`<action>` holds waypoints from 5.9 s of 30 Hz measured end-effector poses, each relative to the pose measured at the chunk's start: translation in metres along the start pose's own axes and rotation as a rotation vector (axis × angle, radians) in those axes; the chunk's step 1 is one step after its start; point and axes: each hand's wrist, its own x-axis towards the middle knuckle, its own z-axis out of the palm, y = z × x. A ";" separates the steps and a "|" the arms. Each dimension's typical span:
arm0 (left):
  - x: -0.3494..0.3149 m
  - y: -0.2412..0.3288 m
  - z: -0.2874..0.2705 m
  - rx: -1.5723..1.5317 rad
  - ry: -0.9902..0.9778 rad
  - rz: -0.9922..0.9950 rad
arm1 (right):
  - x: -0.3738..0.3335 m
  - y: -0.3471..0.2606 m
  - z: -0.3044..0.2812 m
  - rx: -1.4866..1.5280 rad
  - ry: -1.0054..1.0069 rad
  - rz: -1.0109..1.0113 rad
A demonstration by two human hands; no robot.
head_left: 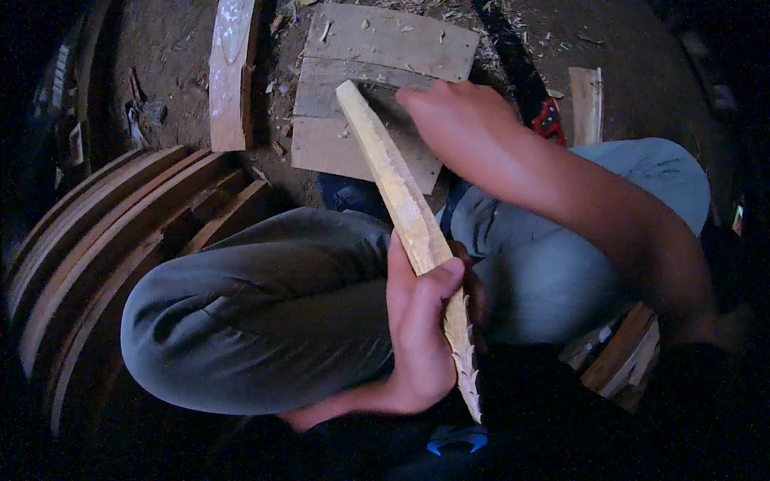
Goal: The person sits on the floor and carves a wooden stick using a knife, removing shavings and shaping the wood. The person holds the stick with one hand and uses the knife with the other to shave off thin layers of wood.
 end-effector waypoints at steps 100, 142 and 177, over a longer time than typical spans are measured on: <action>-0.006 0.002 -0.002 -0.092 -0.141 -0.075 | -0.036 -0.017 -0.056 -0.168 -0.015 -0.070; 0.000 -0.003 -0.009 -0.065 -0.140 0.038 | -0.038 -0.034 -0.064 -0.241 -0.138 -0.002; -0.002 -0.003 -0.003 -0.007 -0.039 -0.013 | -0.034 -0.015 -0.059 -0.119 -0.102 -0.067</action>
